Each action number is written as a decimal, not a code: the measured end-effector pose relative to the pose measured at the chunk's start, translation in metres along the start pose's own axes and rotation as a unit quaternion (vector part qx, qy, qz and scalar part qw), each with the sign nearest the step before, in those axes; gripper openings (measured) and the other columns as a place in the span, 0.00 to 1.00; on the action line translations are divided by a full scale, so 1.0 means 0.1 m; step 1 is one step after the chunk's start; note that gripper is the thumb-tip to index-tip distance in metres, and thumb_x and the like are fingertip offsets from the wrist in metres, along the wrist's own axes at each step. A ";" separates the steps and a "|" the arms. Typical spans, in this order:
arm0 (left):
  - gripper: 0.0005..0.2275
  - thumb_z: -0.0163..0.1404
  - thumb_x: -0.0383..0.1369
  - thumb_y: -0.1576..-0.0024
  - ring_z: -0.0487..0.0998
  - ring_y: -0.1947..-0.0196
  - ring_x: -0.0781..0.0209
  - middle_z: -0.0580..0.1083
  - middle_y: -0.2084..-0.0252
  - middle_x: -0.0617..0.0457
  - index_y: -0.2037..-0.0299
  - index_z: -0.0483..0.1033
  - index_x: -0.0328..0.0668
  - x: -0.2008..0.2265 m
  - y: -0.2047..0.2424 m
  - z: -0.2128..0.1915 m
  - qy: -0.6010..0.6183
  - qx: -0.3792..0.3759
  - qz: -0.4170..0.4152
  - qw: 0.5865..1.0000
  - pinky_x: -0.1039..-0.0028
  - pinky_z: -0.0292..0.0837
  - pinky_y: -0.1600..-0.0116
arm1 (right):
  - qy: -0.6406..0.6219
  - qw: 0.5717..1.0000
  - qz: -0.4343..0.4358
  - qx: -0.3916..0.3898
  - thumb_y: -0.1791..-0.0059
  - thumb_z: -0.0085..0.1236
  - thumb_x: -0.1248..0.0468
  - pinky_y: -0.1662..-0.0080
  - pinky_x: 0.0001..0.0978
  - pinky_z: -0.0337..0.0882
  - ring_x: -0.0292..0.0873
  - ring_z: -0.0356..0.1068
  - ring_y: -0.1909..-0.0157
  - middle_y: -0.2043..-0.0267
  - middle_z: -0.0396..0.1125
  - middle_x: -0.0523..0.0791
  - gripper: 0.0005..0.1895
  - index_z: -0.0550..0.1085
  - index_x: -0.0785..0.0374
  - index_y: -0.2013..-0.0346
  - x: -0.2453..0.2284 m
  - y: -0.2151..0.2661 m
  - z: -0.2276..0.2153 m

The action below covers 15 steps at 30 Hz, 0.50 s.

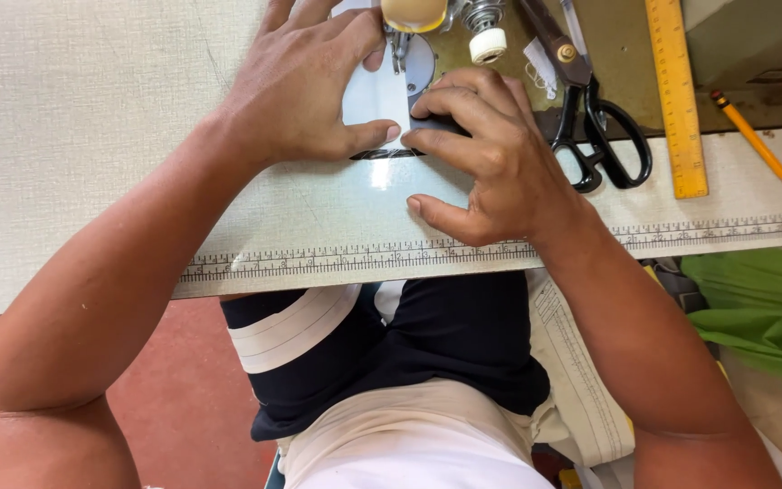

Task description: Folding a strip of white fabric and cutting it with large scissors on a sewing table.

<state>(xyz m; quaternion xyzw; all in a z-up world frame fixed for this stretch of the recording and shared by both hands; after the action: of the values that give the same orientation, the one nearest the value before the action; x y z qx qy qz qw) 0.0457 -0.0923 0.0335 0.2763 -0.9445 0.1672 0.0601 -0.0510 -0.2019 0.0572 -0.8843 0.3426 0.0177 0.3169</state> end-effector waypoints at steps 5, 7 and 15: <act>0.24 0.60 0.52 0.47 0.67 0.41 0.43 0.77 0.52 0.51 0.57 0.64 0.44 -0.07 -0.04 0.01 -0.006 0.001 -0.006 1.000 0.51 0.51 0.39 | 0.028 0.999 0.019 -0.011 0.58 0.66 0.51 0.50 0.52 0.61 0.57 0.64 0.42 0.48 0.67 0.52 0.25 0.80 0.66 0.54 0.03 0.02 0.02; 0.24 0.61 0.51 0.47 0.67 0.41 0.44 0.77 0.49 0.53 0.57 0.63 0.44 -0.11 -0.05 0.00 0.008 0.007 -0.008 1.000 0.50 0.51 0.39 | 0.053 0.997 0.042 -0.022 0.57 0.65 0.49 0.46 0.54 0.60 0.57 0.62 0.41 0.46 0.65 0.52 0.28 0.80 0.64 0.51 0.07 0.02 0.06; 0.27 0.57 0.49 0.45 0.74 0.50 0.36 0.75 0.45 0.41 0.40 0.71 0.41 -0.26 -0.21 -0.02 0.021 0.005 0.005 1.000 0.47 0.63 0.55 | 0.093 0.986 0.110 -0.083 0.51 0.61 0.41 0.41 0.64 0.58 0.61 0.58 0.39 0.38 0.58 0.55 0.37 0.72 0.62 0.37 0.21 0.06 0.16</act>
<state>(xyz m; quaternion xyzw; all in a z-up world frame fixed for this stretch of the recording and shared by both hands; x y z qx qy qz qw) 0.0788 -0.0957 0.0360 0.2680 -0.9436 0.1781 0.0777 -0.0359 -0.2083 0.0361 -0.8622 0.4632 -0.0017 0.2051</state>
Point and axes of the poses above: each hand's wrist, its own y-axis away from the middle knuckle, its own z-axis out of the palm, x = y × z, the point moved 9 cm from there along -y, towards the middle knuckle
